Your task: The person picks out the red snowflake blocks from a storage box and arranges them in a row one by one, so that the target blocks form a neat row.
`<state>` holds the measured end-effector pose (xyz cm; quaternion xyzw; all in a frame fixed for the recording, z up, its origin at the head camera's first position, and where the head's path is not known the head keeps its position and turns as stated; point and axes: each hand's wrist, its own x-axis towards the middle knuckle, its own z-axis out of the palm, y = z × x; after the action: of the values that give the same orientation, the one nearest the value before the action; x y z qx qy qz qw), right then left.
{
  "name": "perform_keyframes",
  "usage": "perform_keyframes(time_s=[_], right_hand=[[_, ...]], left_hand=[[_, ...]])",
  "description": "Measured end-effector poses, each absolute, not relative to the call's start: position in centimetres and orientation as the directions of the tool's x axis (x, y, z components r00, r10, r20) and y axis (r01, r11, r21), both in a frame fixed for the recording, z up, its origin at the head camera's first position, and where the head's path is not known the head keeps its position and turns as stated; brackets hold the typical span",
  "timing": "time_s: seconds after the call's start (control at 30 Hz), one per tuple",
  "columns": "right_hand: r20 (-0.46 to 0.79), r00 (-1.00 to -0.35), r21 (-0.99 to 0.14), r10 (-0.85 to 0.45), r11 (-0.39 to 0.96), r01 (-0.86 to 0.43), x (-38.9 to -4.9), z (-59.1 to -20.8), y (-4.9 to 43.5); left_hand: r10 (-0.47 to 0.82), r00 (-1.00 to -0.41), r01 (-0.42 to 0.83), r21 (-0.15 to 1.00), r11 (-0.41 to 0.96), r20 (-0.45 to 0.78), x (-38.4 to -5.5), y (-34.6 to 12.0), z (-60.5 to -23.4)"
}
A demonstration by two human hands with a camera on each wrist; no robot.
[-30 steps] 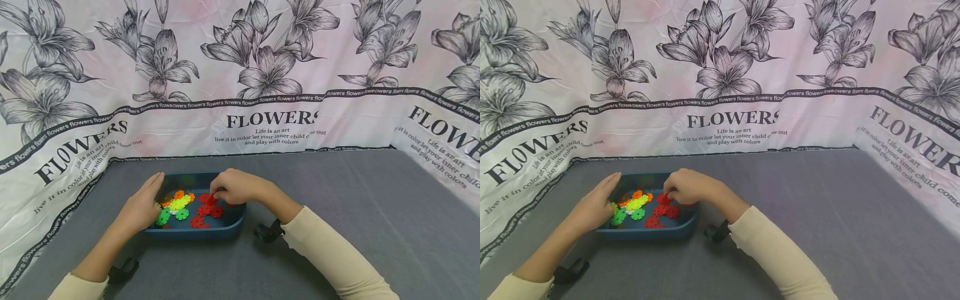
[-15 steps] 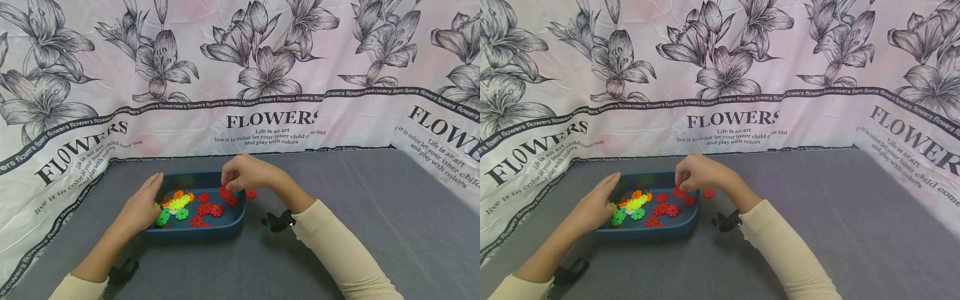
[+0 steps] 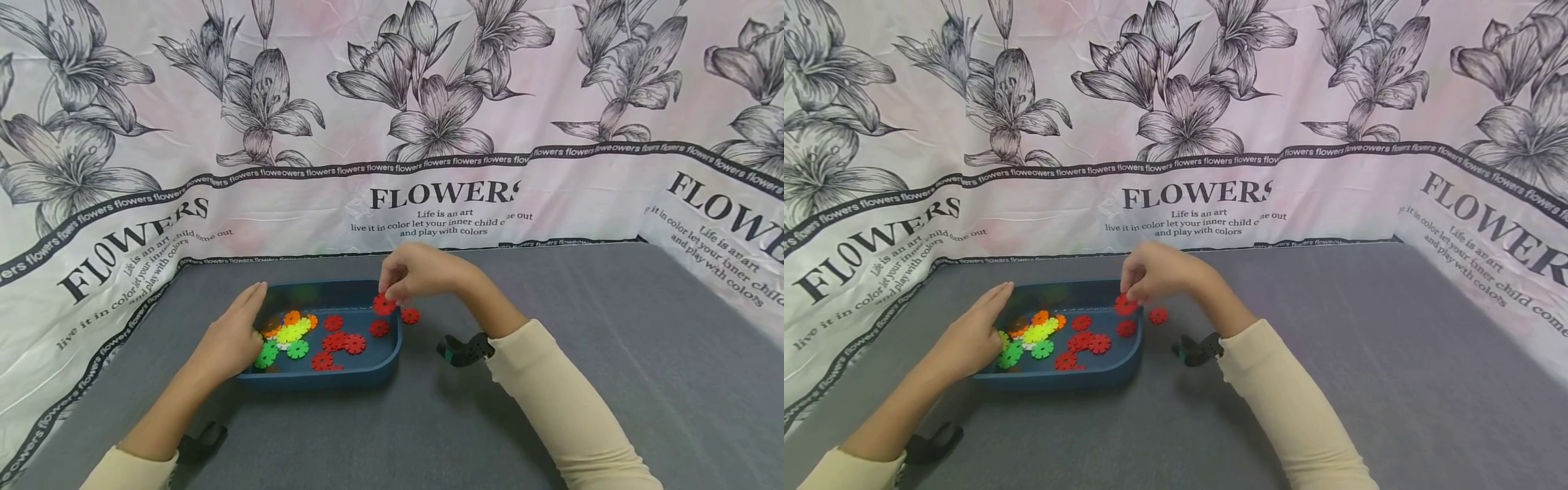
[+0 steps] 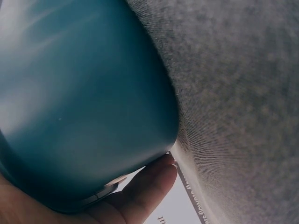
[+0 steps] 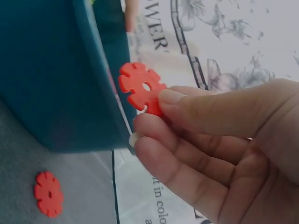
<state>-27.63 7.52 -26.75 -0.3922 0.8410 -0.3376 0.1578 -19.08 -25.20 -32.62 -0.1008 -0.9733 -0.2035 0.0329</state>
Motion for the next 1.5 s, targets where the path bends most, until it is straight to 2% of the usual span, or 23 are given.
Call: perform_keyframes(time_s=[0.4, 0.63, 0.93, 1.5], right_hand=[[-0.121, -0.651, -0.739, -0.75, 0.506, -0.445, -29.1, -27.0, 10.0], [-0.223, -0.676, -0.69, -0.702, 0.604, -0.399, -29.9, -27.8, 10.9], [-0.362, -0.735, -0.643, -0.573, 0.725, -0.248, -31.0, -29.6, 11.4], [-0.432, -0.744, -0.599, -0.51, 0.779, -0.186, -31.3, -30.7, 11.5]], left_hand=[[0.178, -0.979, 0.203, 0.387, 0.899, 0.099, -19.1, -25.1, -32.6], [0.185, -0.978, 0.209, 0.387, 0.898, 0.1, -19.2, -25.3, -32.6], [0.182, -0.978, 0.207, 0.386, 0.899, 0.101, -19.2, -25.2, -32.5], [0.177, -0.98, 0.201, 0.389, 0.899, 0.096, -19.1, -25.1, -32.5]])
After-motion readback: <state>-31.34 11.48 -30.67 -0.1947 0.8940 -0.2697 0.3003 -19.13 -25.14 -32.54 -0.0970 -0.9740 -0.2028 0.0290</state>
